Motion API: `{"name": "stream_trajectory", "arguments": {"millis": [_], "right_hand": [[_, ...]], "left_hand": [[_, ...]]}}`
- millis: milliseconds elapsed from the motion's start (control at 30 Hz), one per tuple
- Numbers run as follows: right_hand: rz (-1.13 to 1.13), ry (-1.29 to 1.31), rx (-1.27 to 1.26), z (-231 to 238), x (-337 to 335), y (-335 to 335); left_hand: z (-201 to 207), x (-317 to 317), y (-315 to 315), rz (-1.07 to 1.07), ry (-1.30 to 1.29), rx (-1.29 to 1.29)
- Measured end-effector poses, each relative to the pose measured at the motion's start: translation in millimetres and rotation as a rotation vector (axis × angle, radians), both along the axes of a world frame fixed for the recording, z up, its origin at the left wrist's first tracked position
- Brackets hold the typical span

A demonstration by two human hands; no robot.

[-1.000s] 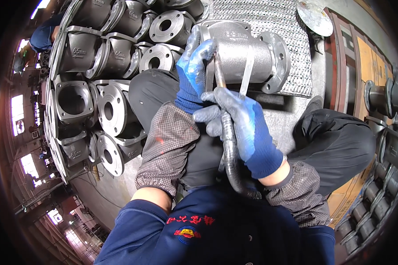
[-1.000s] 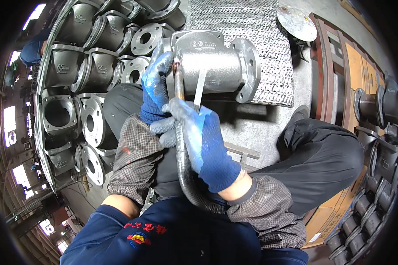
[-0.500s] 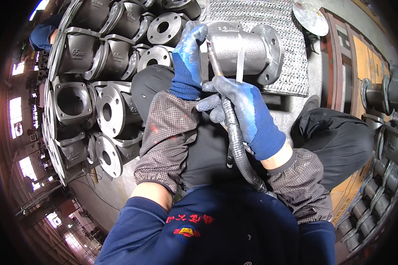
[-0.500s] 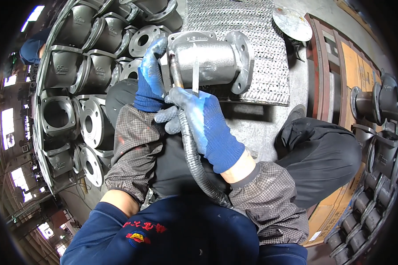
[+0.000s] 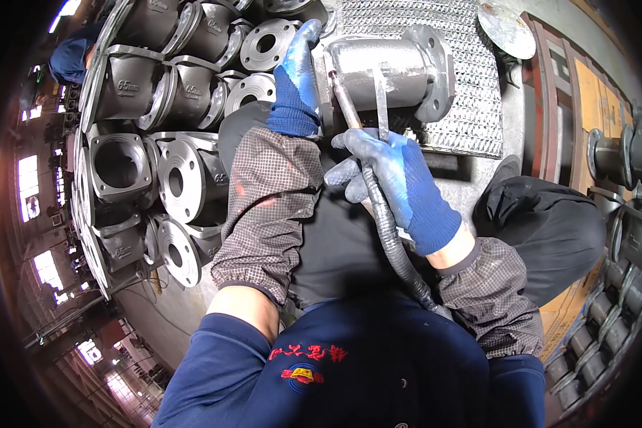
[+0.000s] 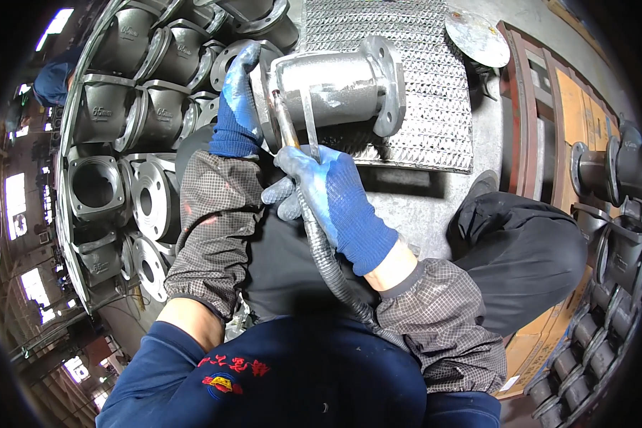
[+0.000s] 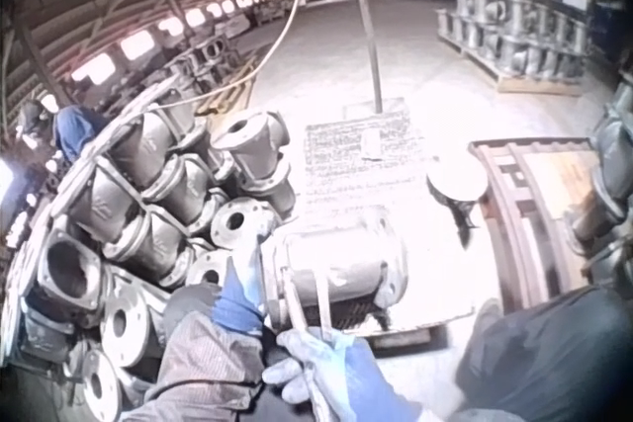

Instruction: The person handles several metal castings, picking them up to pick at and scrape the interior and exterior edges with a small metal tool.

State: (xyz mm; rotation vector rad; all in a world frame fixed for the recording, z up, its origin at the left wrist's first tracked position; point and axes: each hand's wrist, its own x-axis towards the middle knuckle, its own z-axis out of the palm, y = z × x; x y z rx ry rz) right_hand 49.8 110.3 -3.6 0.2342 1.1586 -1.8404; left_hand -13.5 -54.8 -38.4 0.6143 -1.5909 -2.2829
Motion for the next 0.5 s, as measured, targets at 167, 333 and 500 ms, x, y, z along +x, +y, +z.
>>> {"name": "stream_trajectory", "arguments": {"millis": [167,333,500], "right_hand": [[-0.003,-0.018,0.049,1,22,-6],[0.018,-0.013,-0.003,-3,0,1],[0.034,-0.006,0.061,-13,14,5]], "left_hand": [[-25,-3,-28,0.006,0.114,-0.099],[-2,-3,-1,0.004,0.041,-0.149],[15,1,6,0.079,-0.053,-0.129]]}}
